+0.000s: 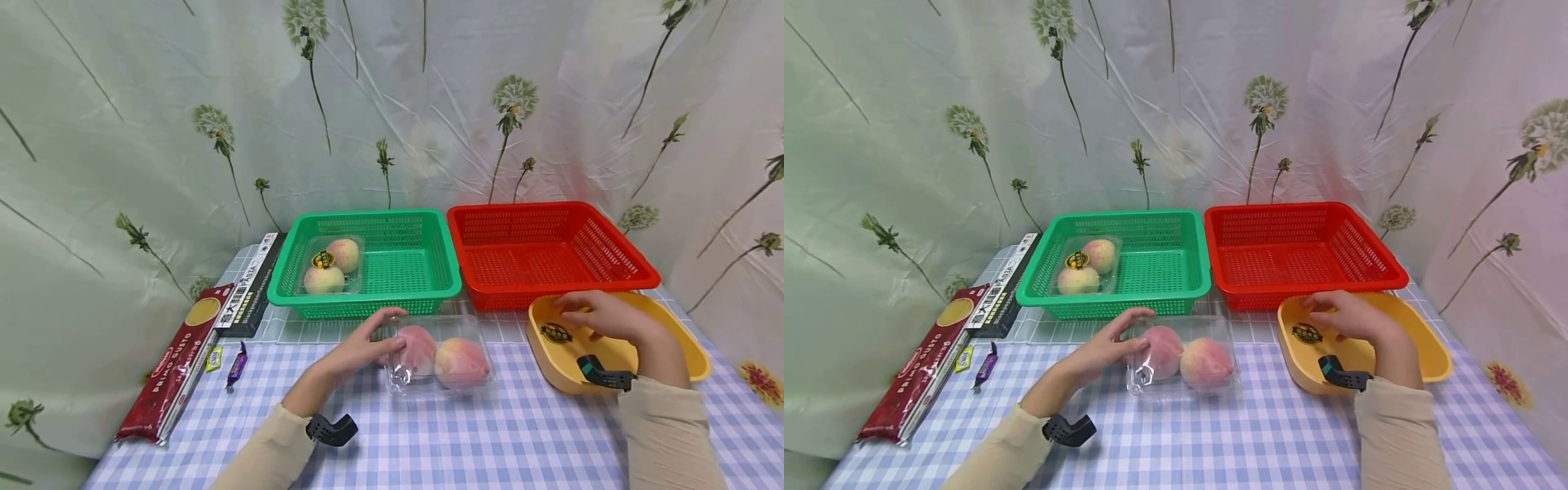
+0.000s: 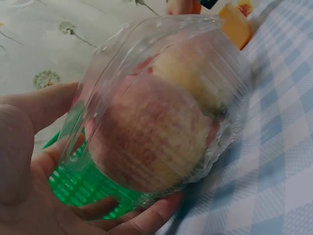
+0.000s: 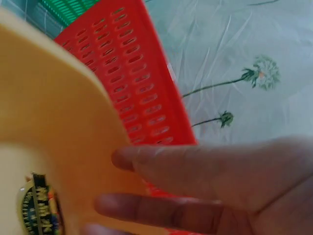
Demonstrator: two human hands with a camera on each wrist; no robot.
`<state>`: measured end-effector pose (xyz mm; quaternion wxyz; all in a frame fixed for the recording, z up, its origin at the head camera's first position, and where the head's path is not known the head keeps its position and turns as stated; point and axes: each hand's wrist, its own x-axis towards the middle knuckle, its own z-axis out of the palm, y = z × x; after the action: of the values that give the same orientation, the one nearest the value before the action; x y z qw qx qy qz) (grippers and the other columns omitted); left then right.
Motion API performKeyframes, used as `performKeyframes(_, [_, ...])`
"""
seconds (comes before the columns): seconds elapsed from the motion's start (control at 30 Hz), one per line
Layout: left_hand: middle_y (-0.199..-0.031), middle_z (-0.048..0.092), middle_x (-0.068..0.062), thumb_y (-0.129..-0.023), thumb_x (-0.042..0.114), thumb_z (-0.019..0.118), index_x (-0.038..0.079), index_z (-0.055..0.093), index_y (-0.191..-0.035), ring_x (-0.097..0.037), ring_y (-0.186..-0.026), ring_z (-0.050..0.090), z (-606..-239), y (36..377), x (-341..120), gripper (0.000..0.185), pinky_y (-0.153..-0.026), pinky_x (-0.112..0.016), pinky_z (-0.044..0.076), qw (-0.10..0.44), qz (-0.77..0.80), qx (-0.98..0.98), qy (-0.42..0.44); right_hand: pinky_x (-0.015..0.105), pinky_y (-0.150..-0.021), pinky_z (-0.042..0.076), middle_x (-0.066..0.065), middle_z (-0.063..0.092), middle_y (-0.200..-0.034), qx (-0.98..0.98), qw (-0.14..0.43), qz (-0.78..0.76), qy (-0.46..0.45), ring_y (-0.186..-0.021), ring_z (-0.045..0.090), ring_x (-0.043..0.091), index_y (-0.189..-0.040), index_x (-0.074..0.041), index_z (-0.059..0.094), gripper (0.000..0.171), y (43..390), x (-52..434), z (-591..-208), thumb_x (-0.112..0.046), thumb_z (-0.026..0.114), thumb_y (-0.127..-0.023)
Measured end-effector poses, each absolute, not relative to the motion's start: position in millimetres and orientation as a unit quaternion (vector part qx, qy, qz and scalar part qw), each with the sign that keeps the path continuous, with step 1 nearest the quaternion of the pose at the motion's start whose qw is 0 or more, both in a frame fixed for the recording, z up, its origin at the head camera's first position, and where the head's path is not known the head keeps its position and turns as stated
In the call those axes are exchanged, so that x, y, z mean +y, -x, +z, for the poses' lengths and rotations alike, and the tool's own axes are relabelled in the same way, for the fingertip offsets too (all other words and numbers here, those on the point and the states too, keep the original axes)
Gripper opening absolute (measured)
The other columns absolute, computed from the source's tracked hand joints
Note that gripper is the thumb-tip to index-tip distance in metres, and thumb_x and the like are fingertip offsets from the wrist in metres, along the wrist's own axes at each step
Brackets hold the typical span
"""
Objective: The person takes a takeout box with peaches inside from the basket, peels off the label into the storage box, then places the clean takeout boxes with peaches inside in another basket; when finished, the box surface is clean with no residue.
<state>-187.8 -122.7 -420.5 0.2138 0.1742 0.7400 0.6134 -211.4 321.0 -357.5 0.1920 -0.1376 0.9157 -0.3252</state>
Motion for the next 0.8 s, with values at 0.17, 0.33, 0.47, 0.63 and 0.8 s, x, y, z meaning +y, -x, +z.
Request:
performKeyframes(0.17, [-0.148, 0.042, -0.013, -0.099, 0.026, 0.062, 0.021, 0.041, -0.148, -0.014, -0.101, 0.061, -419, 186, -119, 0.054, -0.072, -0.031, 0.055, 0.24, 0.62, 0.73, -0.16, 0.032, -0.064, 0.052, 0.016, 0.068, -0.107, 0.925, 0.149, -0.319, 0.145, -0.082, 0.065, 0.022, -0.125, -0.004, 0.064, 0.03, 210, 322, -345, -0.021, 0.057, -0.101])
performKeyframes(0.33, [-0.139, 0.046, -0.013, -0.101, 0.03, 0.059, 0.022, 0.041, -0.149, -0.013, -0.101, 0.059, -420, 186, -115, 0.052, -0.069, -0.029, 0.055, 0.256, 0.631, 0.718, -0.145, 0.023, -0.063, 0.047, -0.005, 0.066, -0.095, 0.937, -0.001, -0.328, 0.122, -0.075, 0.059, 0.011, -0.121, -0.01, 0.067, 0.027, 207, 331, -340, -0.025, 0.056, -0.102])
performKeyframes(0.47, [-0.124, 0.053, -0.01, -0.101, 0.03, 0.058, 0.023, 0.042, -0.15, -0.013, -0.089, 0.06, -421, 185, -115, 0.053, -0.067, -0.03, 0.057, 0.263, 0.642, 0.707, -0.139, 0.016, -0.072, 0.044, -0.018, 0.058, -0.109, 0.928, -0.101, -0.354, 0.063, -0.093, 0.051, 0.001, -0.128, -0.008, 0.063, 0.034, 209, 337, -344, -0.029, 0.052, -0.104])
performKeyframes(0.63, [-0.127, 0.055, -0.011, -0.101, 0.032, 0.058, 0.021, 0.043, -0.15, -0.013, -0.087, 0.06, -421, 184, -114, 0.052, -0.068, -0.031, 0.057, 0.278, 0.646, 0.698, -0.138, 0.052, -0.105, 0.041, 0.023, 0.038, -0.149, 0.903, -0.144, -0.405, -0.016, -0.133, 0.035, 0.041, -0.142, -0.007, 0.052, 0.046, 214, 341, -351, -0.032, 0.046, -0.104])
performKeyframes(0.8, [-0.14, 0.051, -0.017, -0.103, 0.033, 0.054, 0.02, 0.046, -0.149, -0.017, -0.094, 0.063, -424, 185, -112, 0.048, -0.071, -0.034, 0.058, 0.28, 0.656, 0.689, -0.133, 0.075, -0.112, 0.013, 0.032, 0.018, -0.16, 0.89, -0.152, -0.427, -0.057, -0.145, 0.009, 0.053, -0.149, -0.004, 0.042, 0.052, 217, 349, -360, -0.027, 0.046, -0.103])
